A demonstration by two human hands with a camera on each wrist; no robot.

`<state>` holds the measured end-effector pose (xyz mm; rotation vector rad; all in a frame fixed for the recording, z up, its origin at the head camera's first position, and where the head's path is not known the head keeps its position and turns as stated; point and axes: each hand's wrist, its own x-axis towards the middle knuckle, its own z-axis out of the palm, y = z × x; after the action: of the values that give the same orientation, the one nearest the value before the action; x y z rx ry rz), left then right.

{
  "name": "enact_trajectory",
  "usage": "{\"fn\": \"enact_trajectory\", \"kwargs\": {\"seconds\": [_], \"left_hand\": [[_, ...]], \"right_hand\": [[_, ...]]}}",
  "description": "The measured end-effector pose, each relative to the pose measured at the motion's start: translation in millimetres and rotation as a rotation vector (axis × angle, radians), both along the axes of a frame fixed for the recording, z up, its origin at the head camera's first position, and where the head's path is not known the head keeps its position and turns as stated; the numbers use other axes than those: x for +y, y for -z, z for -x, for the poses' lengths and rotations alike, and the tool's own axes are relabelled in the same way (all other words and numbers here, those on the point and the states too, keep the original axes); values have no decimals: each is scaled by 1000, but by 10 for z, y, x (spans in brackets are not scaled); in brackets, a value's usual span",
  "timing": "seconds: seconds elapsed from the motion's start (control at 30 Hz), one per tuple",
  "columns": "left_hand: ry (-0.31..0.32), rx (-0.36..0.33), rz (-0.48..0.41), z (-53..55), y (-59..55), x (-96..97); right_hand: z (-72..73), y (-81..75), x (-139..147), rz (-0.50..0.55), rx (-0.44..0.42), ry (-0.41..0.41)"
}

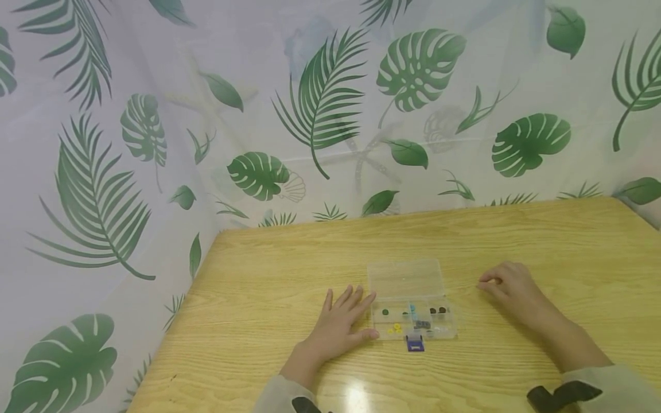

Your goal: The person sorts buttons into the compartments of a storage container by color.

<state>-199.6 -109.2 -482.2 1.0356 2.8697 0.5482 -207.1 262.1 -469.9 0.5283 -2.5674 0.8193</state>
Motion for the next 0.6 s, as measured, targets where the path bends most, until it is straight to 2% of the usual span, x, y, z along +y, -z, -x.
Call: {"fn": "enact_trajectory", "kwargs": {"seconds": [0.13, 0.33, 0.37, 0.6], "left_hand": [[2, 2, -2, -3, 2, -6], [2, 8, -1, 0, 4, -1], [2, 11, 0, 2, 5, 0], [-3, 11, 4, 3, -7, 0]], "right_hand": [[5, -25, -73, -10, 29, -19], [2, -34, -182, -33, 122, -54], [2, -38, -207, -36, 149, -67], [65, -56, -437, -9, 474, -214]]}}
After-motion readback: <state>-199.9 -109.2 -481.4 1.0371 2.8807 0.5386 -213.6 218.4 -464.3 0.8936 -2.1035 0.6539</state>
